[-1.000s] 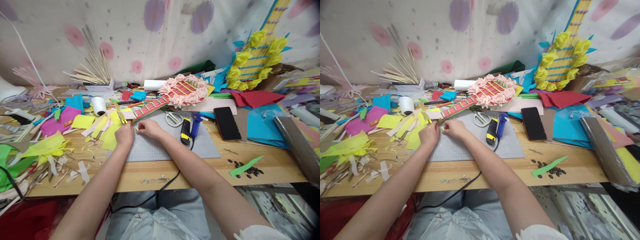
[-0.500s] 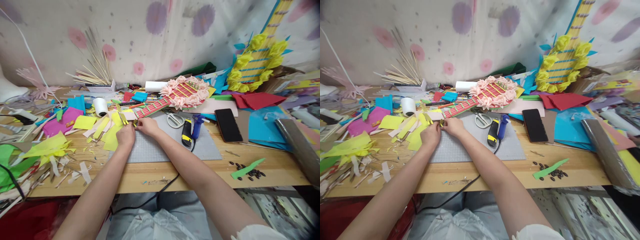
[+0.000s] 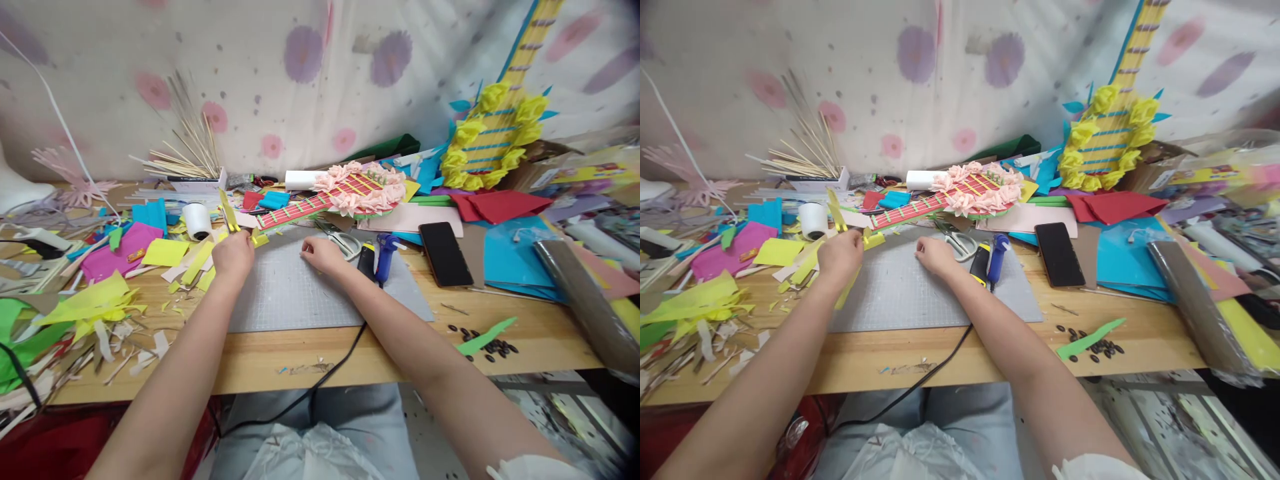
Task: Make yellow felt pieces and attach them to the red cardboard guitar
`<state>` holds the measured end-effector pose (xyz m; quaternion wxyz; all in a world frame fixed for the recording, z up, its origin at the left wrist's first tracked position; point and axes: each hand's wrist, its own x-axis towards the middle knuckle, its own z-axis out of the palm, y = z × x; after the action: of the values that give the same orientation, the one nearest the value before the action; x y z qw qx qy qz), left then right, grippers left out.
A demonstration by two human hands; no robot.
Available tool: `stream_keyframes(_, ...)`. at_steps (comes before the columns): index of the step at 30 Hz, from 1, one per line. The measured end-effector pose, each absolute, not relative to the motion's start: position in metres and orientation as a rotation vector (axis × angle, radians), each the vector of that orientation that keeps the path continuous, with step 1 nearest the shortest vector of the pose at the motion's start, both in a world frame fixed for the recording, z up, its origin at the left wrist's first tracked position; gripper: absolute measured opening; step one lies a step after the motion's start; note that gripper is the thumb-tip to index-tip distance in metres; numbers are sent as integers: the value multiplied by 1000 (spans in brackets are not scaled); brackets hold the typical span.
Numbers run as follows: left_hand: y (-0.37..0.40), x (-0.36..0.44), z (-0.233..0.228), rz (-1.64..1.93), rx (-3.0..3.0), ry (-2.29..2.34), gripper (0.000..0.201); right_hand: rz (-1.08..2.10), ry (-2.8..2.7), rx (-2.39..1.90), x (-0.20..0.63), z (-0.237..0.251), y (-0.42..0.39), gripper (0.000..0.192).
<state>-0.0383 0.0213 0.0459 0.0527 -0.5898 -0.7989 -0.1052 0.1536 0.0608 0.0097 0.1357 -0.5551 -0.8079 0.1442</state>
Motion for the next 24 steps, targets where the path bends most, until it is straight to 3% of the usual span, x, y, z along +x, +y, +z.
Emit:
stream_keyframes(7, 27, -45, 64, -276, -1824, -2390, 32, 324, -2235, -1701, 119, 2, 86, 24)
stream_keyframes(13, 19, -41, 43, -232, -1840, -2377, 34, 309, -2338, -1872, 97, 10, 93, 34)
stream_keyframes(18, 12, -37, 18, -229, -1850, -2392, 35, 392, -2484, -1868, 115, 28, 77, 31)
stream_keyframes(21, 8, -35, 6, -216, -1857, -2428, 35, 660, -2485, -1743, 135, 33, 65, 20)
stream_keyframes(24, 6, -35, -1, -218, -1860, -2432, 35, 1293, -2239, -1427, 151, 33, 55, 18)
